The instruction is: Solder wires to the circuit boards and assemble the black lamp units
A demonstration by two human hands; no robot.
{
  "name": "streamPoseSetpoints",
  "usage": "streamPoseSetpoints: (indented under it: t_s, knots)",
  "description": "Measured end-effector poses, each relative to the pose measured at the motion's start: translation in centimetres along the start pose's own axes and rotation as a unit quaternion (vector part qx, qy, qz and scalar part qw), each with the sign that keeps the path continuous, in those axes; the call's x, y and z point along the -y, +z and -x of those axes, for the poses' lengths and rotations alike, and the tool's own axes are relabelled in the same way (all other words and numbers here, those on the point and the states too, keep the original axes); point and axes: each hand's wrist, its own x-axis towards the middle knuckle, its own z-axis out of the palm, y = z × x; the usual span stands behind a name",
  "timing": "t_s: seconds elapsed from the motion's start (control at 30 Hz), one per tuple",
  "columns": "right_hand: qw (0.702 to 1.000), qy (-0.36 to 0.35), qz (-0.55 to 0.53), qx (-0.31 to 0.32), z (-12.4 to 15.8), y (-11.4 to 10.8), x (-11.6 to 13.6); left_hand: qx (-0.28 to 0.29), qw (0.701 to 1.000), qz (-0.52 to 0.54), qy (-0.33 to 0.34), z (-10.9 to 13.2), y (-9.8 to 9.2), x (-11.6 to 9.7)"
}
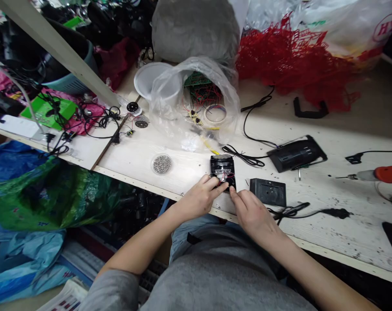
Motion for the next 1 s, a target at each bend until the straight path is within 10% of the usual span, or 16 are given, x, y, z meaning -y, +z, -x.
streamPoseSetpoints:
  t_s: [0.47, 0.77, 1.0]
  knots:
    - [0.968, 0.159, -0.175, -0.089, -0.7, 0.1, 1.1, -0.050, 0.999, 0.011, -0.021, 0.7, 0.6, 0.6]
    - [0.985, 0.097, -0.128, -0.067, -1.1, -0.3, 1.6, -0.056, 0.998, 0.015, -0.010, 1.0, 0.3, 1.0]
    - [0.981, 0.094, -0.159, -0.062, -1.7, -1.0, 0.9, -0.214, 0.975, 0.055, -0.014, 0.9, 1.0, 0.5]
